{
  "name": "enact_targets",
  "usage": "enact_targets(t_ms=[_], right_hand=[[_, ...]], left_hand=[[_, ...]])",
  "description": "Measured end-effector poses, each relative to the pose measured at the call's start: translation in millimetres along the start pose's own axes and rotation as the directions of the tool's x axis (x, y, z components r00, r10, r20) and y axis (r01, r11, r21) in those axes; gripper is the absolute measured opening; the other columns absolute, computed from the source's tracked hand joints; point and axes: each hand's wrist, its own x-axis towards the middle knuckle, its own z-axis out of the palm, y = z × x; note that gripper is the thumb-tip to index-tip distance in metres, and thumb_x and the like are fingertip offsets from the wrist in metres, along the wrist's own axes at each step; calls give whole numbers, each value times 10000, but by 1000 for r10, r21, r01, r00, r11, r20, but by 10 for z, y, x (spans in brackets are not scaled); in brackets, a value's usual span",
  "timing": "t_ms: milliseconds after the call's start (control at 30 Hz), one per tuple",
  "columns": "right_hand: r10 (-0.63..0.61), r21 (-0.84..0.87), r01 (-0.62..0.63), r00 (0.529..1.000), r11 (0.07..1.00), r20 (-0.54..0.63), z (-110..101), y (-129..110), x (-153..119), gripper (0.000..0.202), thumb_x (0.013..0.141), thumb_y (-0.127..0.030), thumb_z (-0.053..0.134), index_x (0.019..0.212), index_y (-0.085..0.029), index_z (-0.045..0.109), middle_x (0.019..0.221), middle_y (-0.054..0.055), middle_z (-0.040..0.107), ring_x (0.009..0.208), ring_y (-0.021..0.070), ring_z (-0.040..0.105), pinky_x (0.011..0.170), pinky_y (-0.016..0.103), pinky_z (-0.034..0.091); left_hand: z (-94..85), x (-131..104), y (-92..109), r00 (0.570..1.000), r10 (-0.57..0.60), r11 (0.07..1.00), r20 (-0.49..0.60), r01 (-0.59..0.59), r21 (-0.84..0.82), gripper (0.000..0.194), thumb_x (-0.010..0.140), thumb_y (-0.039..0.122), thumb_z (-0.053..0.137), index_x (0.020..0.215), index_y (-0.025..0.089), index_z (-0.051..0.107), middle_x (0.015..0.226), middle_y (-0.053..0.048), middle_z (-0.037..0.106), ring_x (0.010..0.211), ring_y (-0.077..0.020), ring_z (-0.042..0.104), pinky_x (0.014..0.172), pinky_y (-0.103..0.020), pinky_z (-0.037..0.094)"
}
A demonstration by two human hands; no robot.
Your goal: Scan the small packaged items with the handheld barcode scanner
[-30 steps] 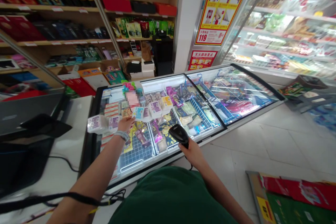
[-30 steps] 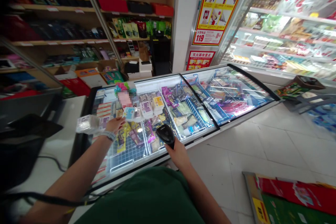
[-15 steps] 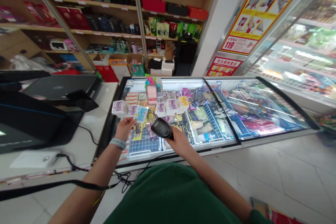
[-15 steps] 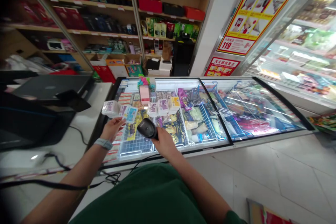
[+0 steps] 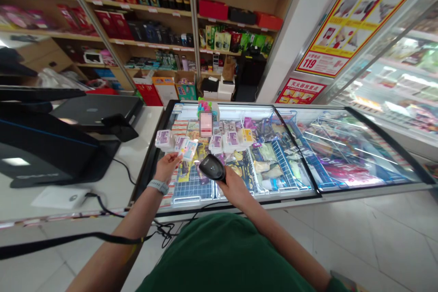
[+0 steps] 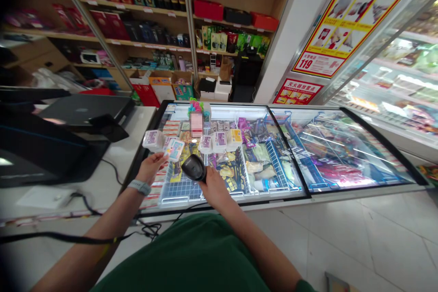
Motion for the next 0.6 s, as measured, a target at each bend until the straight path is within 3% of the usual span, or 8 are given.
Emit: enact_targets(t_ms=[233, 600], right_hand=[[11, -26, -11, 1000, 1000, -4, 26, 7, 11, 166, 845, -198, 567, 992, -166, 495, 973, 96, 587, 937, 233, 561, 782, 321, 410], [7, 11, -7, 1000, 1000, 1, 26, 122, -97, 169, 820, -179, 580, 976, -156, 520, 981, 100, 602, 921, 232, 570, 786, 319, 410]], left_hand=[[-5, 49, -16, 997, -79, 994, -22, 77, -81, 239, 885, 314, 584, 1042, 134, 602, 947, -30, 645, 765, -118, 626, 672, -291, 541], [94, 457, 11, 961, -209, 957, -179, 162, -242, 344, 890, 335, 568, 1186, 160, 553, 1167, -79, 596, 972, -185, 614, 811, -391, 535]])
